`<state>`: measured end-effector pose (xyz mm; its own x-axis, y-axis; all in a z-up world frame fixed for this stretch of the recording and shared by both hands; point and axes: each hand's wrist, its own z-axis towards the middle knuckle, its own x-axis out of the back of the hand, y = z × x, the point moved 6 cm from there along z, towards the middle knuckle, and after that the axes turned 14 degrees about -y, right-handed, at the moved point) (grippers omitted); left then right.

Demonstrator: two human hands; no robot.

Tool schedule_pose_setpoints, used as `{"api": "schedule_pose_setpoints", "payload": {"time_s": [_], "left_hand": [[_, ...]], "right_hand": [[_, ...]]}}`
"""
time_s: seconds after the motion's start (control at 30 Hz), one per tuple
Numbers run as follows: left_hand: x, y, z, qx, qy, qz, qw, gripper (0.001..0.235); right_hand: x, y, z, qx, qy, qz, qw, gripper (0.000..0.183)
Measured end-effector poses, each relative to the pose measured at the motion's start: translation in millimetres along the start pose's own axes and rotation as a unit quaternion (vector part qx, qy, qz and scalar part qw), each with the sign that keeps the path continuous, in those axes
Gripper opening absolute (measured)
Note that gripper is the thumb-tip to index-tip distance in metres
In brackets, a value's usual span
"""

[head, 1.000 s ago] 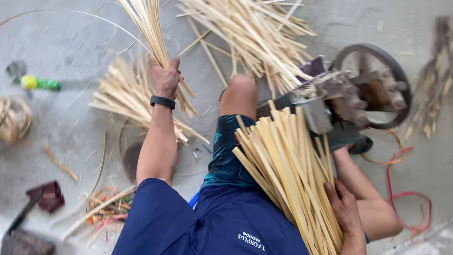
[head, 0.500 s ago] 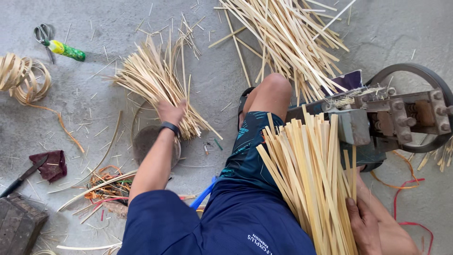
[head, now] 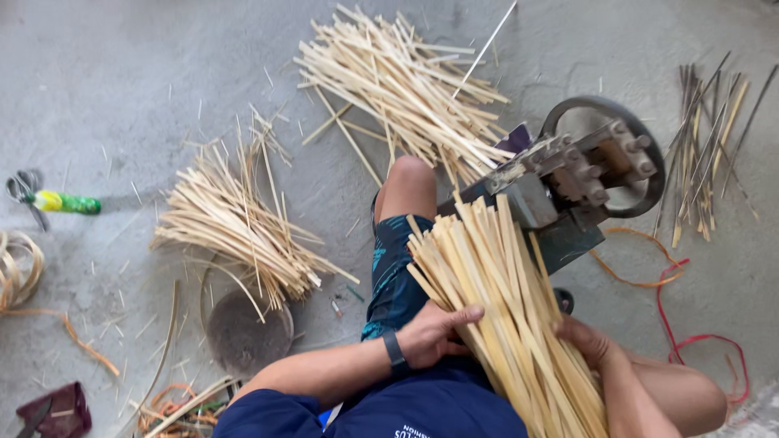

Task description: The person sits on the floor and uses a foot-pedal powered splitting machine to split bamboo sticks into thin strips. They feed each stick through the blade and collect the resulting strips in a bundle on their lap.

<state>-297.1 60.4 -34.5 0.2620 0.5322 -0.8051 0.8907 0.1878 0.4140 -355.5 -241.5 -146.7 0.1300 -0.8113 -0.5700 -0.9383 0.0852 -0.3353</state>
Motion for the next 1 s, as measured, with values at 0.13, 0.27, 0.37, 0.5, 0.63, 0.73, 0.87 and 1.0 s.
{"api": "schedule_pose_setpoints", "payload": {"time_s": [0.13,0.27,0.37,0.5,0.63,0.73,0.87,1.0], "left_hand": [[-13,-6,0,-0.006,0.045,-0.063,0.997,0.098],[-16,-10,7,-0.084,-0.035,-0.046,0.995,0.093],[-11,-25,17,-0.094,-0.147,-0.093,0.98,0.09],[2,-34,40,-0.094,-0.293,-0.168,0.937,0.086],[27,-30,48,-0.11,-0.232,-0.198,0.946,0.084],[44,-17,22,-0.111,-0.194,-0.254,0.941,0.084],[51,-7,14,-0.108,-0.082,-0.133,0.982,0.076],[42,-6,48,-0.112,0.005,-0.078,0.991,0.073]], "right_hand": [[-71,-31,-26,0.017,-0.051,-0.078,0.995,0.099],[-135,-78,-70,0.115,0.008,-0.281,0.953,0.098],[-178,-107,-106,0.149,0.103,-0.39,0.903,0.116],[-188,-115,-123,-0.083,0.243,-0.535,0.805,0.12],[-156,-117,-89,-0.031,0.276,-0.604,0.747,0.119],[-107,-115,-47,0.088,0.296,-0.617,0.724,0.114],[-19,-99,-38,0.096,0.216,-0.447,0.863,0.101],[10,-65,-19,0.044,0.123,-0.221,0.966,0.099]]}}
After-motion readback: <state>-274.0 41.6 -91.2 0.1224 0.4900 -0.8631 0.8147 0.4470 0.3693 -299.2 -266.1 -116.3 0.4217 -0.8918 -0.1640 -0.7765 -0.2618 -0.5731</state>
